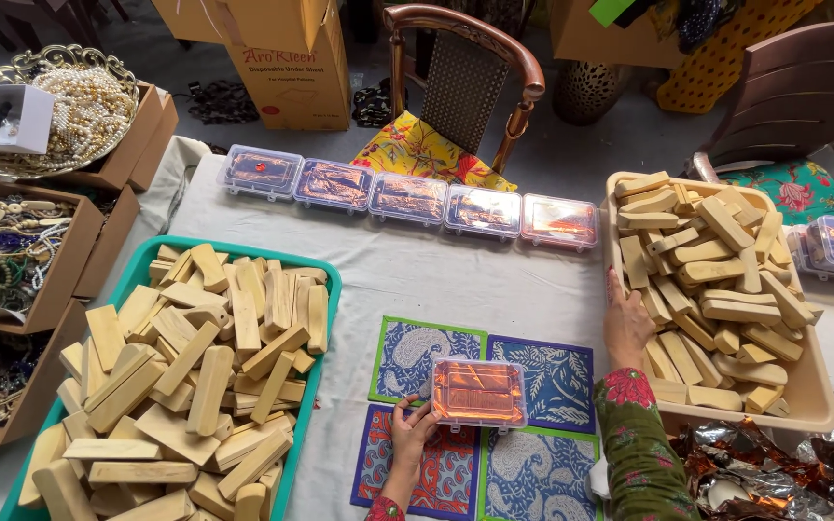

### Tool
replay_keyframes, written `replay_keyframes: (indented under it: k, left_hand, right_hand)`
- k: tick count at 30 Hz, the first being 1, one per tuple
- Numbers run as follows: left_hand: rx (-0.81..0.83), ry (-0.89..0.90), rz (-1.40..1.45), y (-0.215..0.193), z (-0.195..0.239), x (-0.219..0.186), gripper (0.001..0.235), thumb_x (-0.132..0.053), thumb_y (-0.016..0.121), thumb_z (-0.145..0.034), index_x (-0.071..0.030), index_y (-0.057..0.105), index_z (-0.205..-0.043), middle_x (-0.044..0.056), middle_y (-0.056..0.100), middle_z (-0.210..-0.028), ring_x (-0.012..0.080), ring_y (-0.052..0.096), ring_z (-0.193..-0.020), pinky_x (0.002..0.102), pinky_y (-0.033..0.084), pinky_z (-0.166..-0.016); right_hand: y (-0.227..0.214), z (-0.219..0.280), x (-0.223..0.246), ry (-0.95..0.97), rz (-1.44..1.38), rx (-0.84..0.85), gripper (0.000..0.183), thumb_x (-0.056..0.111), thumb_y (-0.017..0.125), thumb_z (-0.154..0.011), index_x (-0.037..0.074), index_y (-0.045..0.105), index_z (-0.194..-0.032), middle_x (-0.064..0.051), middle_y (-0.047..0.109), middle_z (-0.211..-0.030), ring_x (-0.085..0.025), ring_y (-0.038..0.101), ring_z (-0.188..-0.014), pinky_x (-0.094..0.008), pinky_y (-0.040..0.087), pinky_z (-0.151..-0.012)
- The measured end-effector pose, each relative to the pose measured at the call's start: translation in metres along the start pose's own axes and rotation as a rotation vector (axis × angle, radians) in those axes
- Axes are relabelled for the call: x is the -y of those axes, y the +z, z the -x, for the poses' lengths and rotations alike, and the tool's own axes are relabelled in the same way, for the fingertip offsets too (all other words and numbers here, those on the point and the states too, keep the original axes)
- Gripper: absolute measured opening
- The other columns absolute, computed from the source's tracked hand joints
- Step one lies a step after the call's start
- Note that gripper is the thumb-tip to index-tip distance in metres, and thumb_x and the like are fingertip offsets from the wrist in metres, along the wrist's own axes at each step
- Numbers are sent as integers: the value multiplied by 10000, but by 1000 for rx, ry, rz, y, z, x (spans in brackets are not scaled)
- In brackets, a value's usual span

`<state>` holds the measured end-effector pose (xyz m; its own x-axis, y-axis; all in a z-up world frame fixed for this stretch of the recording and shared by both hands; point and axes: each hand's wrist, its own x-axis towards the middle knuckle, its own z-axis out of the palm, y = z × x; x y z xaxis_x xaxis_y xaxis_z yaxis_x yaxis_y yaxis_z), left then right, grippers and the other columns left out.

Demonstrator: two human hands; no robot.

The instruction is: The person wipes a wooden block with a white cloth, wraps it in copper foil, and places it into a clear plastic container. They repeat this process with another wooden block, wiping it before wrapping and storing it.

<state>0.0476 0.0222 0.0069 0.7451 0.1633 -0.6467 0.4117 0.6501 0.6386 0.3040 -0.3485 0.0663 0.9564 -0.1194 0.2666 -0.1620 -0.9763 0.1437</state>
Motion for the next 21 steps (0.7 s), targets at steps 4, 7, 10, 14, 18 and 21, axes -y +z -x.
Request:
replay_keyframes:
  k: [4, 7, 10, 14, 18, 21]
  left_hand:
    - [14, 12, 3, 1, -1, -1, 704, -113, 797, -780, -129, 410, -1369, 155, 675, -1302, 212, 687, -1137, 353, 568, -991]
    - [-4, 13, 2, 0, -6, 4, 700, -101, 789, -784, -115, 412, -1373, 149, 676, -1296, 209, 688, -1129, 346, 568, -987]
    - [-19, 26, 80, 4, -24, 0, 646, -91, 768, -795, -86, 458, -1361, 151, 703, -1285, 199, 693, -1099, 337, 566, -951]
    - [29, 125, 40, 36, -69, -23, 520, -74, 772, -814, -28, 596, -1302, 99, 740, -1180, 129, 705, -971, 261, 563, -819]
    - [60, 242, -16, 109, -128, -58, 446, -77, 791, -827, 19, 704, -1254, 60, 760, -1023, 87, 631, -748, 207, 478, -610]
    - [47, 281, -43, 168, -159, -80, 445, -88, 810, -814, 22, 717, -1235, 26, 755, -1002, 51, 642, -731, 198, 509, -618]
  right_hand:
    - [-34, 12, 11, 83, -53, 118, 518, 290, 513, -1091, 436, 431, -1581, -119, 613, -1020, -308, 694, -854, -465, 586, -674]
    - [-35, 55, 22, 83, -188, -8, 579, 328, 555, -1056, 264, 382, -1604, -161, 592, -1181, -337, 622, -1067, -474, 540, -858]
    - [-38, 130, 46, -76, -391, -273, 562, 267, 611, -1045, 87, 451, -1553, -115, 552, -1395, -261, 503, -1330, -426, 416, -1140]
    - [-42, 204, 73, -132, -570, -248, 524, 275, 652, -955, 99, 516, -1429, -117, 564, -1348, -280, 511, -1278, -447, 381, -1128]
    - [-44, 210, 81, -43, -571, -71, 462, 298, 655, -942, 116, 591, -1361, -81, 577, -1323, -268, 513, -1247, -432, 391, -1061]
    - [-42, 211, 81, -46, -537, -67, 410, 308, 648, -938, 136, 629, -1311, -60, 582, -1300, -259, 516, -1231, -433, 387, -1053]
